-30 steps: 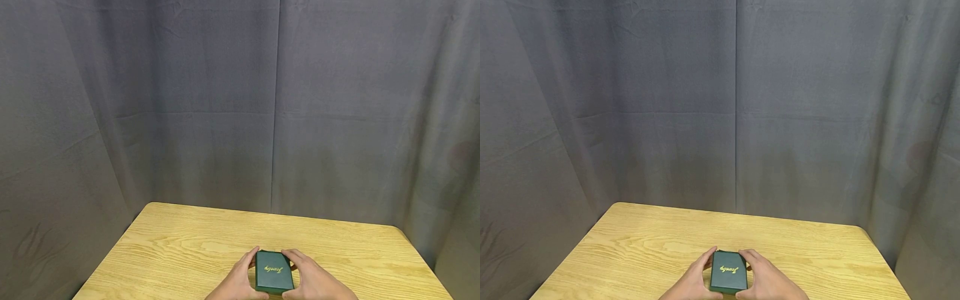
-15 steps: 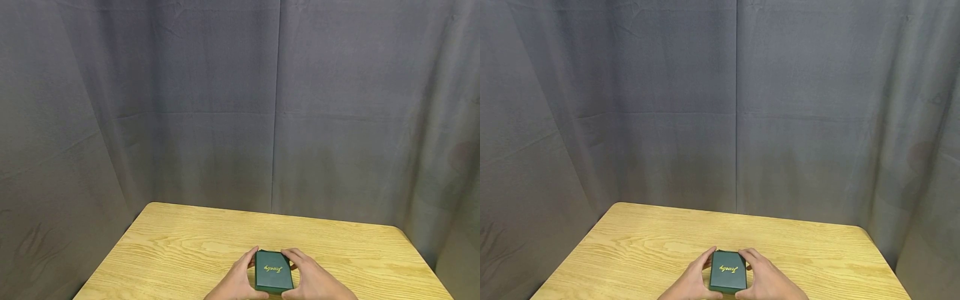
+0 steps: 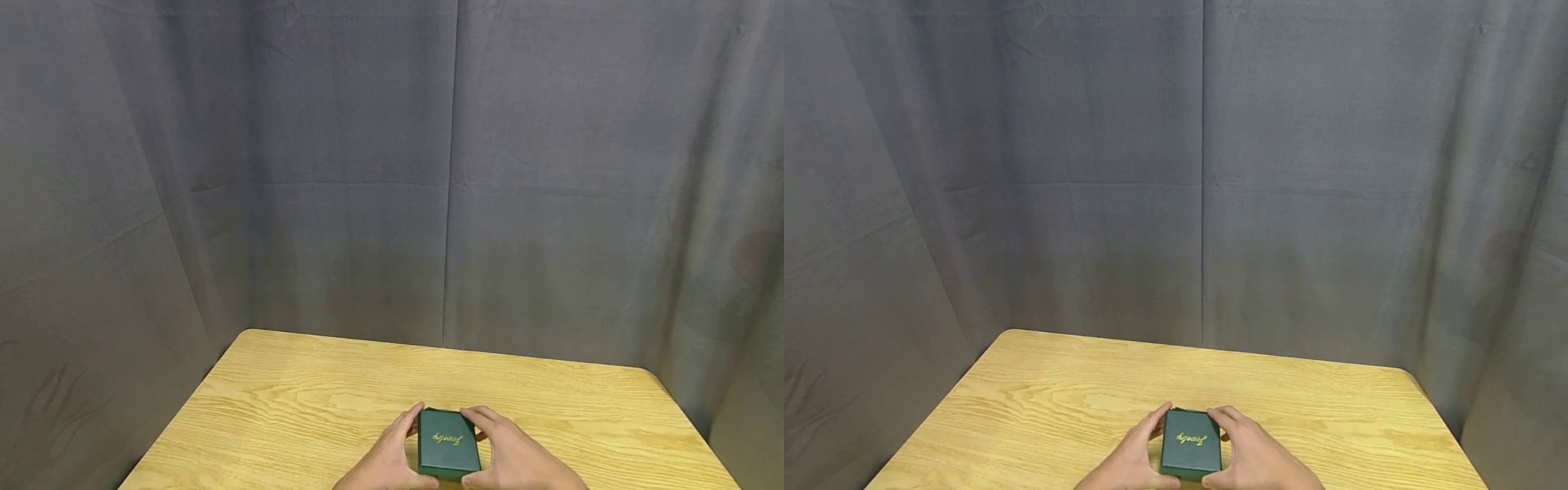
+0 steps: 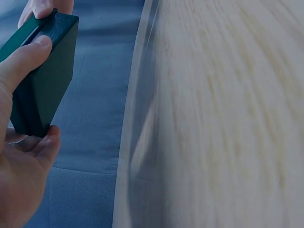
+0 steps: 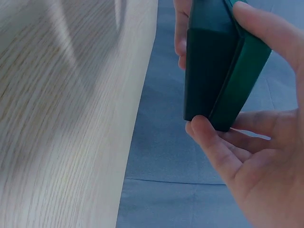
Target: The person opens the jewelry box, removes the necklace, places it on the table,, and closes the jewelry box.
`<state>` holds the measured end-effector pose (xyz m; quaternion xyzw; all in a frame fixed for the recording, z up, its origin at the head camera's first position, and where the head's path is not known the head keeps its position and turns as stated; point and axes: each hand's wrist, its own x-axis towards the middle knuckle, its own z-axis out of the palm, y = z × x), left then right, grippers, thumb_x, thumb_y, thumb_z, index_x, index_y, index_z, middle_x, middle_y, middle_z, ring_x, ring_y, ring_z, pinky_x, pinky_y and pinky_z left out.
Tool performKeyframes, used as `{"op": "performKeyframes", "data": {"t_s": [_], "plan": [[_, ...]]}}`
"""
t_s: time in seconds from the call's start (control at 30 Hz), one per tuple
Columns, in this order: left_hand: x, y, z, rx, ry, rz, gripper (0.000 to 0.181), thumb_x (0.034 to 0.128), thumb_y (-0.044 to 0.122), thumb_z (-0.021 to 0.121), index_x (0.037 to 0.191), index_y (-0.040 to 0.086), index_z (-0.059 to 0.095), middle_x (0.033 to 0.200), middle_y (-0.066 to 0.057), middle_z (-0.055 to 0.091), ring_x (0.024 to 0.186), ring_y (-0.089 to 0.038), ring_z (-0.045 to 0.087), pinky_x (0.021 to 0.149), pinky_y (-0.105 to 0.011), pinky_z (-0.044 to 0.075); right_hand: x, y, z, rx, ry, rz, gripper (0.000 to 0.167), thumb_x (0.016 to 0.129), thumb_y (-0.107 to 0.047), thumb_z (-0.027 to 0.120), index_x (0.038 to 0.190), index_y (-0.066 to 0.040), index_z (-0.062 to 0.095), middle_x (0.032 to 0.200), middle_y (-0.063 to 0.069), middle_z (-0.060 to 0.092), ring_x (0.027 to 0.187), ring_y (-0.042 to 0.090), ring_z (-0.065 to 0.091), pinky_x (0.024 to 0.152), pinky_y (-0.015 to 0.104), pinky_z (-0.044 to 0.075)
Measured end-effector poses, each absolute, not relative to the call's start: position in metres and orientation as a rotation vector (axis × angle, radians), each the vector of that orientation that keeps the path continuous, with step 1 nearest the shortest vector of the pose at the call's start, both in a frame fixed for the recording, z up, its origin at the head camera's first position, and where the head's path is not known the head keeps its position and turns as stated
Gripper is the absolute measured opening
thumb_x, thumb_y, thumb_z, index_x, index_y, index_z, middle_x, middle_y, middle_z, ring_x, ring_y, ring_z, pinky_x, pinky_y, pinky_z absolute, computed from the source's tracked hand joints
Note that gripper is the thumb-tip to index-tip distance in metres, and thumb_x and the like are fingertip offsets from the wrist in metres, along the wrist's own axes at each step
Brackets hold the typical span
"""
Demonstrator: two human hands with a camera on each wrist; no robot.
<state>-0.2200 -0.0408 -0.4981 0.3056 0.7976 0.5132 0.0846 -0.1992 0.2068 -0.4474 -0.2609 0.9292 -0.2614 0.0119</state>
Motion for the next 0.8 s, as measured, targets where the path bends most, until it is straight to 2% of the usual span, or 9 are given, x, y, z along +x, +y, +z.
{"op": "performKeyframes", "data": {"t_s": [0.43,0.63,0.8], "plan": [[-0.2190,-0.0399,-0.4959,0.900,2.495,1.473,0.101,0.0725,0.036,0.082,0.148,0.003,0.024,0.131,-0.007,0.045,0.116,-0.022,0.051,0.091,-0.034,0.045,-0.1987,0.2049,-0.4494,-0.854,2.918,-0.851,0.089,0.065,-0.045,0.083,0.137,-0.011,0.044,0.129,-0.004,0.044,0.105,0.014,0.051,0.081,0.033,0.049],[-0.2205,-0.0411,-0.4953,0.927,2.468,1.493,0.101,0.0737,0.036,0.082,0.148,0.001,0.023,0.131,-0.011,0.045,0.116,-0.023,0.052,0.092,-0.035,0.046,-0.1993,0.2046,-0.4512,-0.894,2.918,-0.864,0.093,0.065,-0.048,0.083,0.137,-0.006,0.043,0.130,0.000,0.044,0.106,0.018,0.052,0.081,0.036,0.049],[-0.2215,-0.0418,-0.4966,0.952,2.437,1.514,0.101,0.0746,0.035,0.081,0.148,0.001,0.021,0.133,-0.011,0.043,0.117,-0.023,0.051,0.092,-0.034,0.045,-0.1996,0.2050,-0.4483,-0.891,2.923,-0.843,0.093,0.065,-0.053,0.081,0.137,-0.006,0.044,0.129,0.000,0.045,0.105,0.018,0.053,0.080,0.035,0.049]]}}
